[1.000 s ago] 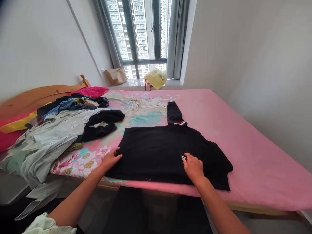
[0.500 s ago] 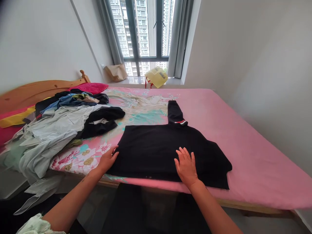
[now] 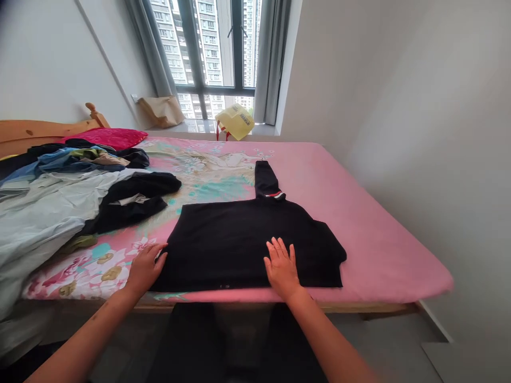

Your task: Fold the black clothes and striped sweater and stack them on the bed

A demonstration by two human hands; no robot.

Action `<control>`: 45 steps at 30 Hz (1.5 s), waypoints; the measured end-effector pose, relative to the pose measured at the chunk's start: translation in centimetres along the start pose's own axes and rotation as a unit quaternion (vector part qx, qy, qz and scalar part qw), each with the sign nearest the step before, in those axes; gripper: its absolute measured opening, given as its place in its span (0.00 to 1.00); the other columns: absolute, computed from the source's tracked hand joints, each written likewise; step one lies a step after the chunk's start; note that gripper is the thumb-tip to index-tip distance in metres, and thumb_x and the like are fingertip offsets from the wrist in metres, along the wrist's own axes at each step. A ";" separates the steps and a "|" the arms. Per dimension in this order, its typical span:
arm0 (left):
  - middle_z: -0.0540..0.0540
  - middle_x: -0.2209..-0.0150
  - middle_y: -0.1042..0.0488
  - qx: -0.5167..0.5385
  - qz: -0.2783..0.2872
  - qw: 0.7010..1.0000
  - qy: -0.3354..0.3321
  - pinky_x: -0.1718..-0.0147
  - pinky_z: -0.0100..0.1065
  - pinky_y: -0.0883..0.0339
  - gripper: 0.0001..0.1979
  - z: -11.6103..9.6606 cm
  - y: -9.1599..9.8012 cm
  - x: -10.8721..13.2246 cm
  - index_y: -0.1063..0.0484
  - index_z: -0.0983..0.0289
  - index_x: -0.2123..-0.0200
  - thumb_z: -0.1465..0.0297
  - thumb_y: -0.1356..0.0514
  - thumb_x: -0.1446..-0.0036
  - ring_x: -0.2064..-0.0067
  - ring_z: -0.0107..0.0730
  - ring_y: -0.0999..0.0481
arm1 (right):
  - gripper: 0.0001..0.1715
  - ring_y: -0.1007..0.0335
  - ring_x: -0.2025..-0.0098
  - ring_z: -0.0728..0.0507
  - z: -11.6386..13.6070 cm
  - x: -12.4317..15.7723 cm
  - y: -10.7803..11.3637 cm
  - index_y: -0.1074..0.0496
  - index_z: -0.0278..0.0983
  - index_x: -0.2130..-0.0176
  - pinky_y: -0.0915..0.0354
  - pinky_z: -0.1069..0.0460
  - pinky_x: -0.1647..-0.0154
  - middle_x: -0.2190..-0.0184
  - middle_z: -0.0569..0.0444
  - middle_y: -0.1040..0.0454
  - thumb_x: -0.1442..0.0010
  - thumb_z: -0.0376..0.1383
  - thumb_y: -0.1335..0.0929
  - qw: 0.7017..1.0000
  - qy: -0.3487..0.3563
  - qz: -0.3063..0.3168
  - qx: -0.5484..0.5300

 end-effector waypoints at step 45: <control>0.56 0.34 0.50 -0.035 0.154 0.967 -0.202 0.38 0.57 0.71 0.29 -27.6 -12.8 -0.6 0.51 0.62 0.35 0.58 0.57 0.37 0.34 0.42 0.52 | 0.19 0.40 0.48 0.41 -13.7 4.5 4.0 0.33 0.38 0.50 0.48 0.46 0.49 0.53 0.49 0.29 0.39 0.34 0.42 0.980 -0.190 -0.060 -0.032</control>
Point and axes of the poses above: each hand's wrist, its own x-axis away from the middle knuckle, its own y-axis out of the back of the hand, z = x × y, the point moved 2 cm from there along -x, towards the middle knuckle
